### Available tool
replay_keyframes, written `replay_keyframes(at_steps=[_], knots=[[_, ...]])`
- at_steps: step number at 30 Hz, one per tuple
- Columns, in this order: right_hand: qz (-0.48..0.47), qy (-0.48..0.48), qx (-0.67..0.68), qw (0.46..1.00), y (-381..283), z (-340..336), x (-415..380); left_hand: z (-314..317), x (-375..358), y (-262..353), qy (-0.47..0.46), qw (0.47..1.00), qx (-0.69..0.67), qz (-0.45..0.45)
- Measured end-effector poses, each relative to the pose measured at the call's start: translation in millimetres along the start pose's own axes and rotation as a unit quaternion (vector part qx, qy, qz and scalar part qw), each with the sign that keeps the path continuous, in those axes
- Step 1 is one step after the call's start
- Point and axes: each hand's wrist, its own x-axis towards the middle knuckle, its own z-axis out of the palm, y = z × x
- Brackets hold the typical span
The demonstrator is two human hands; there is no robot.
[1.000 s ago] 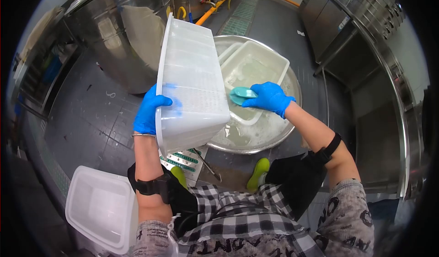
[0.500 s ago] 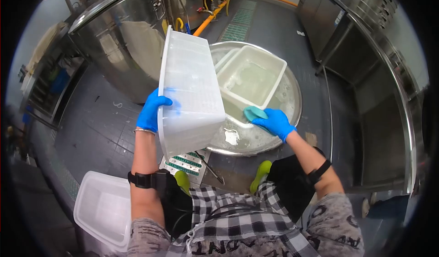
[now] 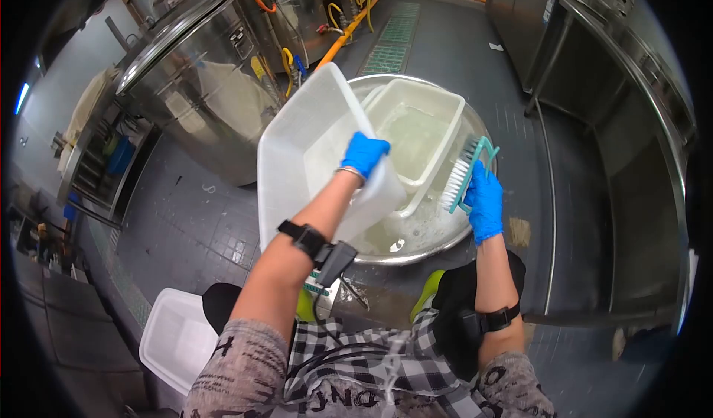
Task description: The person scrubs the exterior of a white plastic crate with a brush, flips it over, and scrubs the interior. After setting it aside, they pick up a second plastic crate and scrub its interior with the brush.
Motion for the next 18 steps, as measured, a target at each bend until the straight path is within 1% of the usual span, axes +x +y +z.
replay_keyframes(at_steps=[1, 3, 4, 5, 7, 8, 11, 13, 14, 15, 16, 17, 18], knots=[[-0.001, 0.006, 0.032, 0.999, -1.6, -4.3, 2.3, 20.8, 8.1, -4.8, 0.061, 0.994, 0.086, 0.040], [-0.002, 0.014, 0.035, 0.999, -2.0, -9.9, 6.3, 45.2, 7.9, 8.4, 0.035, 0.994, 0.107, -0.013], [-0.008, 0.024, 0.029, 0.999, 0.7, -14.0, 8.1, 57.7, 15.7, 2.0, -0.004, 0.996, 0.091, -0.028], [-0.012, 0.035, 0.023, 0.999, 2.5, -16.3, 10.7, 67.3, 21.4, 1.6, -0.004, 0.995, 0.092, -0.030], [-0.007, 0.035, 0.007, 0.999, 0.8, -17.7, 12.1, 83.6, 26.4, -1.4, -0.128, 0.986, -0.051, -0.093], [-0.008, 0.031, -0.009, 0.999, -1.0, -17.4, 12.0, 84.4, 27.9, -6.3, -0.132, 0.985, -0.049, -0.098], [0.006, 0.030, -0.014, 0.999, -2.2, -13.4, 13.8, 41.2, 23.0, -0.1, -0.238, 0.970, 0.025, -0.049], [0.011, 0.017, -0.007, 1.000, -2.4, -11.5, 13.7, -18.2, 31.1, -5.7, -0.272, 0.955, 0.112, -0.034], [0.012, 0.002, 0.001, 1.000, -2.5, -11.3, 12.5, -49.2, 30.7, -23.8, -0.183, 0.974, 0.136, 0.013], [0.017, 0.001, 0.001, 1.000, -2.3, -9.9, 11.7, -84.8, 37.1, -55.2, -0.071, 0.972, 0.209, 0.074], [0.019, -0.007, -0.009, 1.000, -2.0, -8.2, 10.5, -119.9, 36.6, -86.0, 0.036, 0.952, 0.285, 0.101], [0.020, -0.015, -0.019, 1.000, -1.6, -6.5, 9.5, -150.3, 18.6, -100.5, 0.112, 0.942, 0.313, 0.041], [0.022, -0.014, -0.020, 0.999, -1.0, -3.7, 8.7, -179.5, 7.5, -133.3, 0.073, 0.979, 0.189, -0.007]])
